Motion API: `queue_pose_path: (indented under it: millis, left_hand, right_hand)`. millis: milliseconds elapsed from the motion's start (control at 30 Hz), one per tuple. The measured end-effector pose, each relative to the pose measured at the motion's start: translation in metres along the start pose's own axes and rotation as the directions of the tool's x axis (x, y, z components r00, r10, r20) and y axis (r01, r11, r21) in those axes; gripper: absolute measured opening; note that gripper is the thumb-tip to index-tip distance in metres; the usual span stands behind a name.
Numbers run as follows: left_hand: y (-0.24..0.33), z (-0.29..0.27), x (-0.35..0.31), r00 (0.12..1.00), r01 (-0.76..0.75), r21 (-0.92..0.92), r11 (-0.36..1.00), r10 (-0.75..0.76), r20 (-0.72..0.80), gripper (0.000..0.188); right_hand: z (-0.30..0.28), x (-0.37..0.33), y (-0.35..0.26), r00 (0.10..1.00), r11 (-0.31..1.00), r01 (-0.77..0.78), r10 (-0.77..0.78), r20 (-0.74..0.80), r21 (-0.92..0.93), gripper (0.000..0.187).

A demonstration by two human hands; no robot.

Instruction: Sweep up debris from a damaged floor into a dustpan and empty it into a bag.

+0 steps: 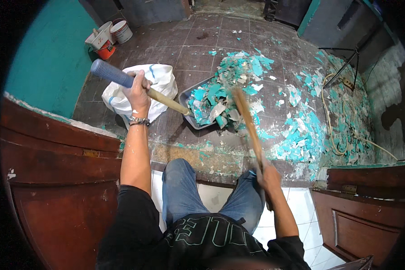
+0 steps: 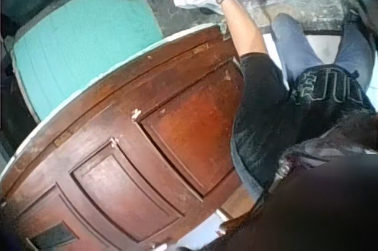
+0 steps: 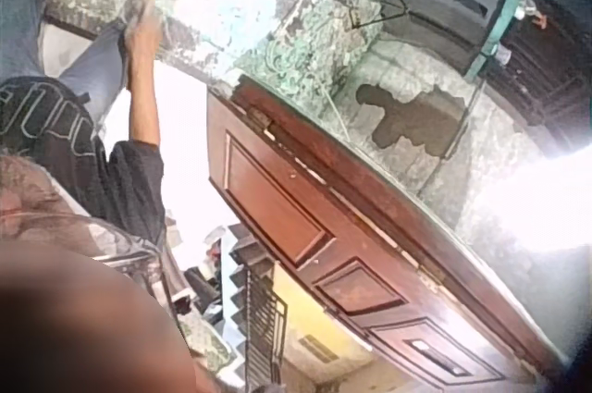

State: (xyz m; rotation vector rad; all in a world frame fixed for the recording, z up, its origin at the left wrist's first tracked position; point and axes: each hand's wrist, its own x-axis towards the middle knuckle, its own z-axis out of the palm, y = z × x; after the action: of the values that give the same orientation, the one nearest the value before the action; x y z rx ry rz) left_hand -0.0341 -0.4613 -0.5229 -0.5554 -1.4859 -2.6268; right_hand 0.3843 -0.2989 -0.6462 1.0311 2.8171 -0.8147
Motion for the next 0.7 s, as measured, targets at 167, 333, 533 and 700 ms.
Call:
queue_pose_path:
  millis: [167, 333, 533, 700]
  left_hand:
    - [0.055, -0.017, -0.030, 0.995, -0.085, 0.013, 0.996, 0.086, -0.043, 0.017]
    - [0.091, -0.008, -0.069, 0.983, -0.121, 0.168, 0.978, 0.142, -0.116, 0.014]
    - [0.094, 0.008, -0.129, 0.963, -0.084, 0.330, 0.940, 0.162, -0.214, 0.018]
    - [0.072, 0.038, -0.153, 0.928, -0.024, 0.303, 0.953, 0.134, -0.348, 0.029]
  right_hand:
    - [-0.008, -0.043, 0.052, 0.953, 0.952, -0.293, 0.298, -0.048, 0.093, 0.066]
    - [0.013, -0.064, 0.066, 0.903, 0.957, -0.275, 0.223, -0.366, -0.096, 0.069]
    - [0.035, -0.003, -0.154, 0.953, 0.765, 0.293, -0.188, -0.237, 0.573, 0.079]
    - [0.078, 0.050, -0.246, 0.842, 0.624, 0.489, -0.153, -0.518, 0.610, 0.076]
